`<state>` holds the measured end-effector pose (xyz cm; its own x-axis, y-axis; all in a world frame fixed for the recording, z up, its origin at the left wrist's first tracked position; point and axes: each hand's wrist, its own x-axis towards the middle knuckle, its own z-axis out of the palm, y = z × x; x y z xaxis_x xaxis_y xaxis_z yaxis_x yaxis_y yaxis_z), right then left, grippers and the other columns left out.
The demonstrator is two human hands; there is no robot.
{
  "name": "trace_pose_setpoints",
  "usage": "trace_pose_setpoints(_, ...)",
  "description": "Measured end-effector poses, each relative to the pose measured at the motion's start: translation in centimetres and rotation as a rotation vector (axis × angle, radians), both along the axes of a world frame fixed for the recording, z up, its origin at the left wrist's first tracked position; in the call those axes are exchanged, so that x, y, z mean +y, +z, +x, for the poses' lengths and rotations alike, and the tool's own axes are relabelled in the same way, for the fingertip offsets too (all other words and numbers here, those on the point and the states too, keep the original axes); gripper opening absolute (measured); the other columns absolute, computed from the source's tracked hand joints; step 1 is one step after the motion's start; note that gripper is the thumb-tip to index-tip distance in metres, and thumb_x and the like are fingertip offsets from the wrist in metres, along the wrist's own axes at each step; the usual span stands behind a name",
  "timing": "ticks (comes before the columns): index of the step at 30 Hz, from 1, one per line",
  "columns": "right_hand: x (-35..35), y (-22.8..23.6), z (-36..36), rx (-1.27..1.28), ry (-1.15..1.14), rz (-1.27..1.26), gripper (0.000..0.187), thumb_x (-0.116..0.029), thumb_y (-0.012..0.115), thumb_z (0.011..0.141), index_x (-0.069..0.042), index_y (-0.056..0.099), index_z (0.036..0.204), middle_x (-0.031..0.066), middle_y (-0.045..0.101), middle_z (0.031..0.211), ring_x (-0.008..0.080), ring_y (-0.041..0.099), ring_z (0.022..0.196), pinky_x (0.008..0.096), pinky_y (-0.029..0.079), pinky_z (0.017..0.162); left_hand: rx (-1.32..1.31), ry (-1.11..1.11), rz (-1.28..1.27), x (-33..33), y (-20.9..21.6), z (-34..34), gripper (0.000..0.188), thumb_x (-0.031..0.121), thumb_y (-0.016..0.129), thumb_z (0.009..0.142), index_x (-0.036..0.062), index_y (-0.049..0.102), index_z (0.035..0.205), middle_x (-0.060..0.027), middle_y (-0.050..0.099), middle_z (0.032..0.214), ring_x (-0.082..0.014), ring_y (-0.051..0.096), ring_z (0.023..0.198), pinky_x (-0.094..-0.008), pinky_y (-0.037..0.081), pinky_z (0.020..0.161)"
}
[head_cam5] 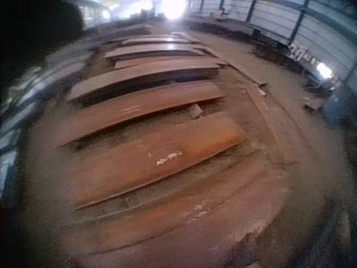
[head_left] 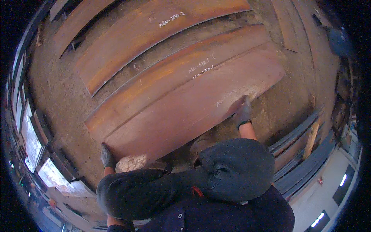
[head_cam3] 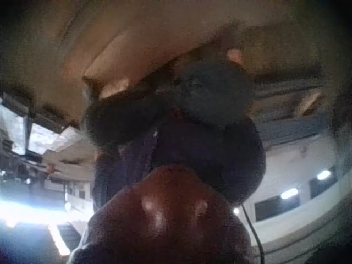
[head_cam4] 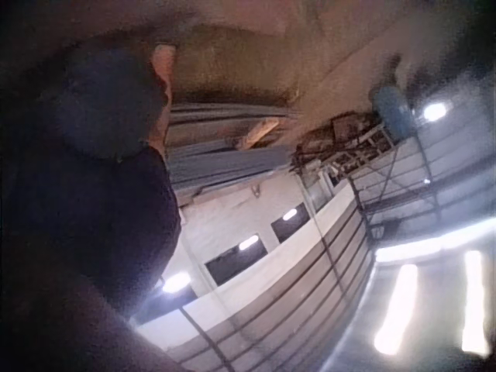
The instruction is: The person walks through a workshop, picks up curved metal sheets, and stacks them on the floor. The person then uses a white marker to label one of the sheets before placing it back in the stack.
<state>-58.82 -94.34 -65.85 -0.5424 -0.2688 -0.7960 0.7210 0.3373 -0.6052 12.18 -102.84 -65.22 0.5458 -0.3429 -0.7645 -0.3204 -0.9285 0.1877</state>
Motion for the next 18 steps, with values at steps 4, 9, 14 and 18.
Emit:
trace_pose_setpoints(4,0.3,0.0,-0.3,-0.058,-0.083,0.028,0.052,-0.062,0.047,0.097,-0.012,0.057,0.110,0.0071,0.062,0.102,0.0239,0.060,0.091,0.0417,0.051,0.082,0.021,-0.060,-0.196,0.3,-0.4,-0.1,0.093,0.074,0.036,0.098,-0.0081,0.060,0.134,-0.0213,0.065,0.130,-0.0288,0.058,0.121,-0.0401,0.044,0.103)
trace_pose_setpoints(9,0.6,-0.5,-1.0,-0.023,0.041,0.015,0.051,-0.064,0.043,0.099,-0.015,0.057,0.102,0.0035,0.061,0.091,0.0212,0.058,0.082,0.0411,0.050,0.073,-0.171,-0.390,-0.074,0.2,-0.2,-0.3,0.098,0.078,0.030,0.096,-0.0080,0.063,0.129,-0.0283,0.064,0.131,-0.0375,0.057,0.128,-0.0438,0.042,0.106)
trace_pose_setpoints(14,1.7,-1.5,-1.8,0.109,0.070,0.090,0.043,-0.054,0.041,0.104,-0.015,0.058,0.100,0.0019,0.059,0.085,0.0193,0.055,0.078,0.0418,0.049,0.072,-0.184,-0.215,-0.093,-0.3,2.1,-2.6,0.097,0.078,0.031,0.095,-0.0069,0.064,0.128,-0.0315,0.061,0.133,-0.0425,0.056,0.130,-0.0466,0.040,0.108)
trace_pose_setpoints(18,2.4,-2.0,-2.2,0.470,0.428,0.266,0.038,-0.052,0.046,0.102,-0.016,0.058,0.100,0.0027,0.060,0.086,0.0209,0.057,0.077,0.0397,0.049,0.069,-0.210,-0.189,-0.127,-0.6,2.4,-3.6,0.095,0.077,0.033,0.095,-0.0078,0.065,0.125,-0.0339,0.061,0.131,-0.0471,0.054,0.130,-0.0482,0.040,0.108)
